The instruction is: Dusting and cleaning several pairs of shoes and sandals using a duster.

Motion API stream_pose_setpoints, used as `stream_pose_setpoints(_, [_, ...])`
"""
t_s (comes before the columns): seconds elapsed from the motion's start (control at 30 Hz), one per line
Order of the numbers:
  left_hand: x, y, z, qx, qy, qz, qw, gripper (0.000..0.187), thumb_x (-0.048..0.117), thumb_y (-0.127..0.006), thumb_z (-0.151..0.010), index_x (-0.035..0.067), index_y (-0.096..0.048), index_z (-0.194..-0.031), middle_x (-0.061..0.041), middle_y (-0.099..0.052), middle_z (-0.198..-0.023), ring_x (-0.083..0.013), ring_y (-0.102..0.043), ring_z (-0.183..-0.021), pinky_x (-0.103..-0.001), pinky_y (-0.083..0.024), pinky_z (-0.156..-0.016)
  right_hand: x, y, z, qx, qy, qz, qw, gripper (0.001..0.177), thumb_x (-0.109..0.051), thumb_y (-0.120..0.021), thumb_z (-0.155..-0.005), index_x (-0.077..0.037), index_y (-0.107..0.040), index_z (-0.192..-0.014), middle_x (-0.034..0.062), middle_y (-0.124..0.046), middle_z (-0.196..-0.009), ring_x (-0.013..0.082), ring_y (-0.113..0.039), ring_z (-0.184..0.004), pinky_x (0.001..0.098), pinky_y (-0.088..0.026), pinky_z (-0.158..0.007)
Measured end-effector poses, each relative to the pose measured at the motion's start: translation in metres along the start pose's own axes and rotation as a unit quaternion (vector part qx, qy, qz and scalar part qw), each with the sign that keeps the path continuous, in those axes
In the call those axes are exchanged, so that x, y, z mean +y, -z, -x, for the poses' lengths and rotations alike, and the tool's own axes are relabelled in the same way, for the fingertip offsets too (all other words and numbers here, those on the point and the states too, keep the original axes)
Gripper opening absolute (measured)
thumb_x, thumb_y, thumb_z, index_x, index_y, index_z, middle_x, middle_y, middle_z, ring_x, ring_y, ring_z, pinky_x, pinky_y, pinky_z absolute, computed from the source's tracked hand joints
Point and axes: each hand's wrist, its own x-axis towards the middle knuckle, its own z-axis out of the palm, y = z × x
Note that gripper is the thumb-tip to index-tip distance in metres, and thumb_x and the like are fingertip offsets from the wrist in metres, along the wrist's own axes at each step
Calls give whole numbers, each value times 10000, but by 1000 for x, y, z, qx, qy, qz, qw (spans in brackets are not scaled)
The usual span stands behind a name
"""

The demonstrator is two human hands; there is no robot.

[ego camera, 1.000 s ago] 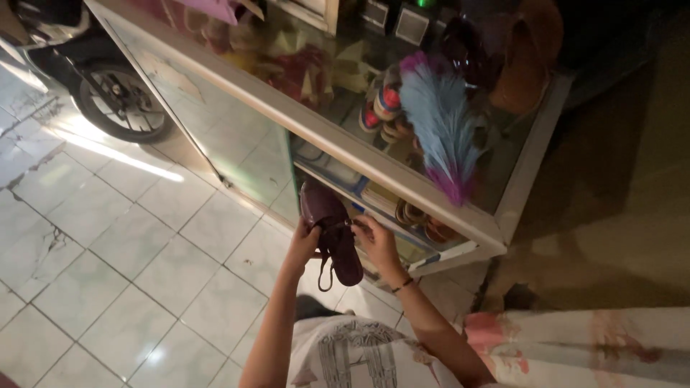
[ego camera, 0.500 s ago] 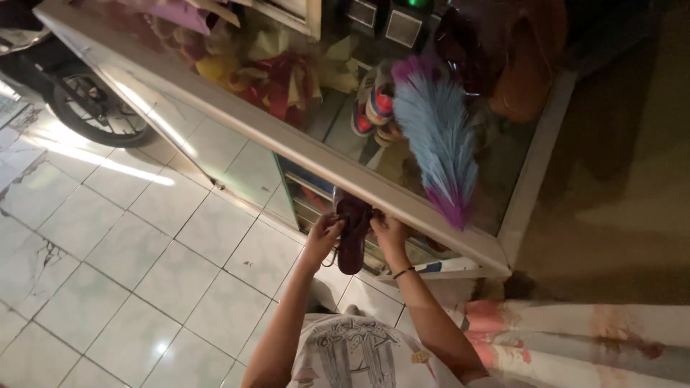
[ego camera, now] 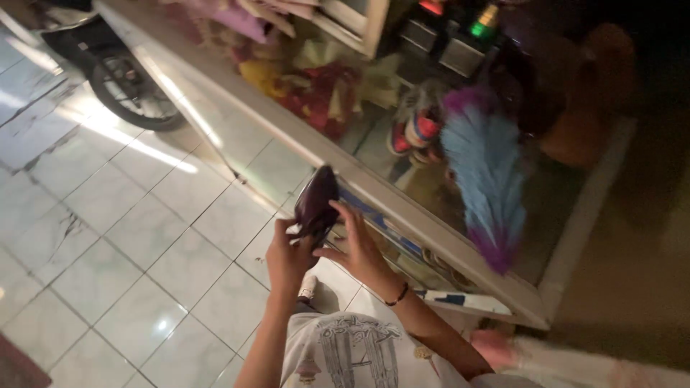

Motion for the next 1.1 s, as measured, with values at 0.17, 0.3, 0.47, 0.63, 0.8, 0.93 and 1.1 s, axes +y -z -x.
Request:
stream_pose_setpoints(0.17, [62, 13, 3, -58, -188, 78, 977, 664, 127, -777, -840, 90, -462, -1423, -191, -663, -1227, -263, -679, -1113, -405, -550, -908, 8, 16, -35, 48, -28, -137, 989, 801, -180, -866, -845, -65, -370, -1463, 200, -472, -1406, 227, -562, -1258, 335, -589, -961])
stream_pose_setpoints(0.3, [89, 13, -10, -175, -347, 117, 914, 663, 88, -714, -979, 119, -409, -1567, -211, -519, -1524, -270, -492, -1386, -420, -399, -1156, 17, 59, -61, 118, -4, -258, 959, 608, -141, -726, -992, -92, -341, -1460, 99, -530, -1363, 170, -591, -1199, 301, -548, -969])
stream_pose_setpoints(0.47, [78, -34, -70, -171, -423, -7, 890, 470, 100, -660, -1043, 191, -559, -1494, -112, -570, -1610, -286, -517, -1449, -450, -360, -1184, 47, 78, -68, 161, 3, -165, 973, 390, -137, -638, -1091, -60, -469, -1433, 64, -549, -1347, 147, -576, -1132, 288, -512, -962])
stream_pose_setpoints(0.63, [99, -62, -69, -268, -365, 215, 865, 666, 183, -658, -1001, 79, -334, -1574, -177, -446, -1604, -357, -436, -1493, -455, -357, -1207, 21, 94, -72, 152, -78, -52, 984, 338, -206, -638, -1063, -76, -570, -1368, 54, -614, -1263, 154, -623, -1055, 299, -556, -845])
stream_pose_setpoints(0.8, [87, -82, -63, -171, -273, -39, 946, 780, 306, -711, -989, 84, -281, -1600, -193, -586, -1407, -393, -573, -1315, -506, -389, -1112, -6, 115, -77, 176, 29, 256, 950, 245, -207, -756, -971, -78, -693, -1169, 167, -584, -1273, 300, -591, -1093, 365, -565, -797])
stream_pose_setpoints(0.93, [96, -86, -37, -102, -354, -31, 929, 685, 263, -692, -958, 87, -371, -1536, -239, -378, -1630, -445, -538, -1301, -520, -479, -992, 10, 122, -71, 170, 50, 302, 937, 228, -197, -818, -916, -60, -707, -1060, 127, -631, -1165, 319, -563, -1097, 407, -543, -832])
stream_pose_setpoints(1.1, [94, -96, -19, 43, -407, -165, 897, 680, 212, -711, -901, 96, -468, -1526, -177, -376, -1634, -372, -590, -1201, -475, -495, -928, 46, 119, -56, 136, -25, 249, 959, 209, -193, -835, -913, -65, -704, -1015, 53, -675, -990, 221, -604, -941, 413, -509, -856])
